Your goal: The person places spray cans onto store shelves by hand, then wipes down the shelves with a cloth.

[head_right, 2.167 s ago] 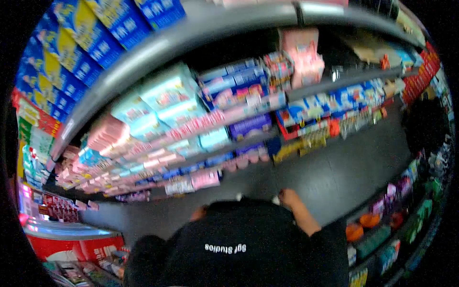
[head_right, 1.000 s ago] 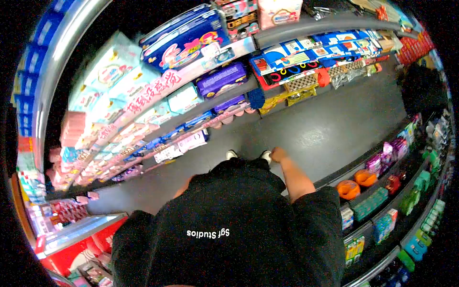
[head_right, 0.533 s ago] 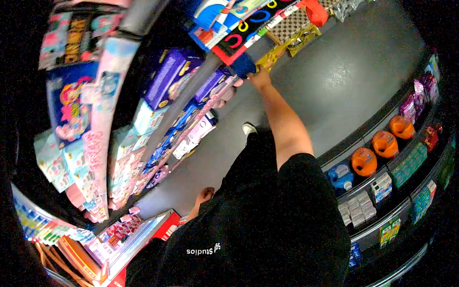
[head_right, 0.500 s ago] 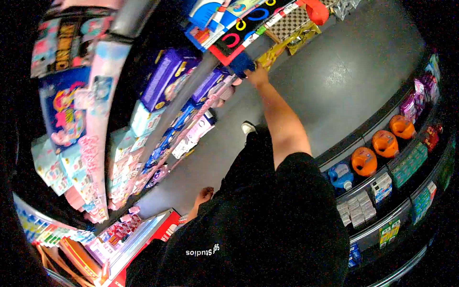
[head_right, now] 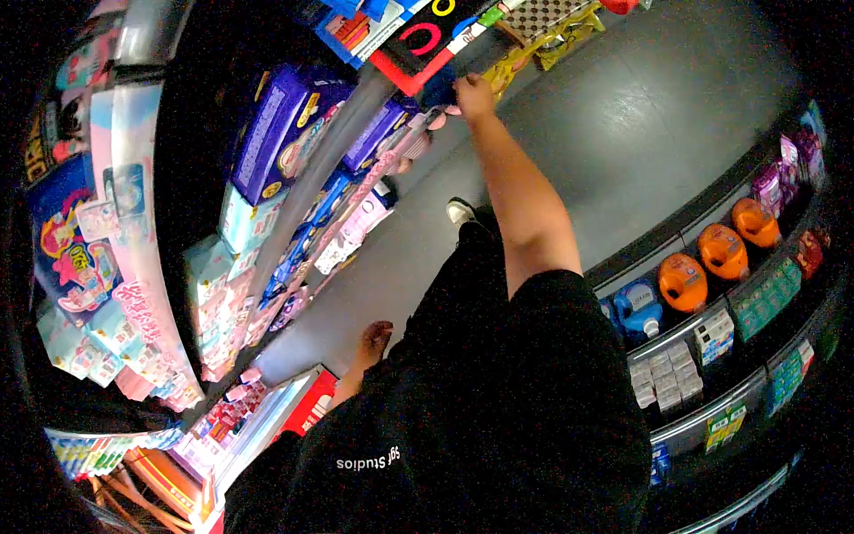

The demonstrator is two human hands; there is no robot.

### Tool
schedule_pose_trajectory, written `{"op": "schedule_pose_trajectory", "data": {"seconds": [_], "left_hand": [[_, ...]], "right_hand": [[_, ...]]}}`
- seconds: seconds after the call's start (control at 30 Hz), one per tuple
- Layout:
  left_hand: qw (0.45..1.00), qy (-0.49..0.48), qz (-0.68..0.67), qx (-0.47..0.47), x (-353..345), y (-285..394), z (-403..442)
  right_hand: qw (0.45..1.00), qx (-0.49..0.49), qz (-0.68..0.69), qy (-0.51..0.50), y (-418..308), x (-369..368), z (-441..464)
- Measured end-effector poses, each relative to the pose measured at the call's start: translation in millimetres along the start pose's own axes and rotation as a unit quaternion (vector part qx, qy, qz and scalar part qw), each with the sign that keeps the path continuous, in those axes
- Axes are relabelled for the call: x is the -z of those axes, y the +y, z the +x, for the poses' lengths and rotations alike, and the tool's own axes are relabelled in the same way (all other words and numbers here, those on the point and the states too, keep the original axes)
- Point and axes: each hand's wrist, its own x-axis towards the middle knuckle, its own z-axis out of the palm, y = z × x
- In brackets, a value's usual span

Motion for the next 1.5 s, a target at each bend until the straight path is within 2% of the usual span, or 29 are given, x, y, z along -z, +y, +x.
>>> {"op": "schedule_pose_trajectory", "data": {"seconds": [0.03,0.1,0.13,0.17,0.23,0.27,0.33,0.43,0.47,0.5,0.57,0.63,0.7,0.73,0.77,0.83,0.9,0.97,1.0,1.03,1.07,1.13,1.23,1.27,1.3,1.33,1.37,1.47,1.5], "left_hand": [[1.000,-0.003,-0.003,-0.003,4.7,9.4,4.0],[0.999,-0.038,-0.026,-0.018,18.8,45.2,15.2],[0.998,-0.040,-0.032,-0.023,23.9,52.4,23.6],[0.997,-0.049,-0.028,-0.060,28.9,57.5,33.3],[0.992,-0.058,-0.029,-0.108,32.2,74.6,52.4],[0.992,-0.065,-0.056,-0.096,33.0,87.0,61.1],[0.988,-0.076,-0.090,-0.098,32.9,115.0,74.8],[0.959,-0.150,-0.199,-0.138,32.0,164.9,81.1],[0.948,-0.196,-0.213,-0.131,31.0,183.3,80.2],[0.936,-0.239,-0.224,-0.129,30.9,201.2,78.7],[0.925,-0.270,-0.216,-0.159,30.1,230.6,72.7],[0.897,-0.316,-0.237,-0.196,32.7,253.8,61.4],[0.854,-0.361,-0.238,-0.291,42.9,270.8,52.0],[0.822,-0.404,-0.305,-0.262,51.9,281.0,35.6],[0.817,-0.401,-0.312,-0.274,57.2,282.4,33.5],[0.767,-0.481,-0.328,-0.270,71.5,279.0,32.9],[0.788,-0.450,-0.340,-0.247,83.6,272.4,27.5],[0.860,-0.380,-0.208,-0.270,97.0,269.7,19.0],[0.872,-0.321,-0.192,-0.317,97.4,261.2,22.2],[0.871,-0.312,-0.207,-0.317,103.6,256.2,19.5],[0.884,-0.264,-0.149,-0.356,111.2,251.4,17.1],[0.893,-0.156,-0.055,-0.420,124.8,239.8,10.0],[0.912,-0.086,-0.026,-0.401,139.4,221.4,0.4],[0.915,-0.078,-0.035,-0.393,142.9,216.0,-0.5],[0.927,-0.056,-0.029,-0.369,145.0,210.8,-1.9],[0.938,-0.034,-0.023,-0.345,146.5,205.0,-3.2],[0.922,0.030,-0.044,-0.384,142.5,195.9,0.7],[0.919,0.041,-0.144,-0.365,136.9,178.6,13.6],[0.921,-0.008,-0.205,-0.331,138.5,177.5,10.3]], "right_hand": [[1.000,0.002,-0.003,0.002,-21.1,10.0,-18.2],[0.984,0.026,0.178,-0.014,-56.2,28.8,-50.6],[0.984,0.032,0.172,-0.014,-79.9,42.1,-73.7],[0.979,-0.068,0.192,-0.023,-105.9,56.3,-99.9],[0.943,-0.168,0.283,-0.048,-121.7,76.5,-140.9],[0.918,-0.167,0.354,-0.067,-117.5,86.4,-156.6],[0.920,-0.219,0.322,-0.051,-116.3,111.5,-193.0],[0.933,-0.159,0.317,-0.061,-130.3,128.6,-254.5],[0.913,-0.188,0.339,-0.126,-138.9,135.5,-272.9],[0.918,-0.134,0.351,-0.125,-158.9,128.3,-299.3],[0.955,-0.085,0.243,-0.144,-171.3,125.1,-326.6],[0.953,-0.042,0.184,-0.239,-195.4,119.7,-353.7],[0.941,-0.062,0.133,-0.306,-231.2,113.3,-377.6],[0.933,-0.047,0.128,-0.334,-242.3,107.8,-384.4],[0.923,-0.035,0.122,-0.364,-251.5,103.7,-389.2],[0.916,-0.010,0.060,-0.397,-267.9,97.6,-393.1],[0.924,0.009,-0.013,-0.381,-278.2,88.4,-395.6],[0.930,0.037,-0.068,-0.360,-282.3,79.9,-396.3],[0.930,0.045,-0.128,-0.340,-284.4,75.3,-398.0],[0.926,0.053,-0.188,-0.322,-285.0,70.3,-399.0],[0.920,0.049,-0.201,-0.333,-281.5,67.7,-397.0],[0.871,0.069,-0.344,-0.343,-271.0,62.0,-392.7],[0.835,0.018,-0.399,-0.377,-271.2,42.2,-392.1],[0.828,0.108,-0.428,-0.345,-260.8,36.8,-387.4],[0.820,0.106,-0.433,-0.358,-254.2,30.0,-385.5],[0.853,0.115,-0.395,-0.320,-248.8,21.9,-383.7],[0.883,0.124,-0.355,-0.280,-242.6,14.2,-381.4],[0.923,0.124,-0.271,-0.244,-235.5,-13.3,-391.8],[0.940,0.131,-0.229,-0.217,-236.9,-22.1,-397.7]]}}
